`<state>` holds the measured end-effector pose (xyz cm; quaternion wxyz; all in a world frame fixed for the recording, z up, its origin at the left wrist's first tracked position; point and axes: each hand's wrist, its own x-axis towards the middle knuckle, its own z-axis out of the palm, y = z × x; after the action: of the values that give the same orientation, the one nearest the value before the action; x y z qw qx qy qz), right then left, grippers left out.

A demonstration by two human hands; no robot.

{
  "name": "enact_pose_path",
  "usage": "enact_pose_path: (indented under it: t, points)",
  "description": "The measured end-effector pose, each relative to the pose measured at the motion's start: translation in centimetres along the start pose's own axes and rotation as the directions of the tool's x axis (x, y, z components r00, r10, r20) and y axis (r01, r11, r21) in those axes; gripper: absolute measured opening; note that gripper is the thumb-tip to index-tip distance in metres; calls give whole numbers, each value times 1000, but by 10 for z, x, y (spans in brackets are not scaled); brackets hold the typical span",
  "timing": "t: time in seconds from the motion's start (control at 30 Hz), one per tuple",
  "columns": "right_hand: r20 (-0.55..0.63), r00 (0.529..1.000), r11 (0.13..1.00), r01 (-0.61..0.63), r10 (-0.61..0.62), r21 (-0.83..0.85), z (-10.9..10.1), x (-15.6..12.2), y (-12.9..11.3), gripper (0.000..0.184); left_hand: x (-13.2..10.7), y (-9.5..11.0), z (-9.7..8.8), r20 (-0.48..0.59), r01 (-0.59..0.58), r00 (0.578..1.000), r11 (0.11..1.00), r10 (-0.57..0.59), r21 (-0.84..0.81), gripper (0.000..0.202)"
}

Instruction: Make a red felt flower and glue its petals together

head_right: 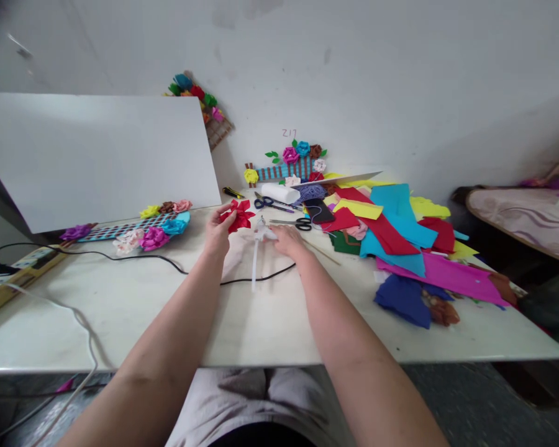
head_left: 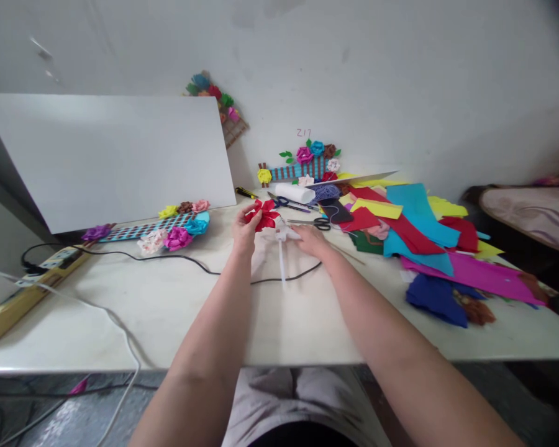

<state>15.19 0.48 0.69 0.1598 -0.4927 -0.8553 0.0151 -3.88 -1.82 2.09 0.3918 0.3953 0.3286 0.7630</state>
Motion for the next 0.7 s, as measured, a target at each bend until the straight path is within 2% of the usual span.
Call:
enact_pose_path:
  t: [0.3, 0.43, 0.57, 0.63, 0.7]
  points:
    - [-6, 999, 998, -41, 40, -53, 5, 4, -21, 42, -6, -5, 8, 157, 40, 987, 999, -36, -20, 49]
    - [-36, 999, 997, -33, 31, -69, 3, 2, -20, 42, -6, -8, 8, 154, 59, 986, 998, -55, -17, 46]
    - [-129, 990, 997, -60, 53, -54, -5, -3, -18, 40, -4, -11, 8, 115, 72, 991, 997, -69, -24, 40]
    - [-203, 976, 997, -74, 76, 14, -9, -4, -17, 36, -4, -12, 9, 117, 86, 990, 996, -81, -40, 39]
    - [-273, 954, 985, -88, 127, 149, -11, -3, -17, 32, -6, -11, 10, 118, 105, 988, 993, -98, -52, 40]
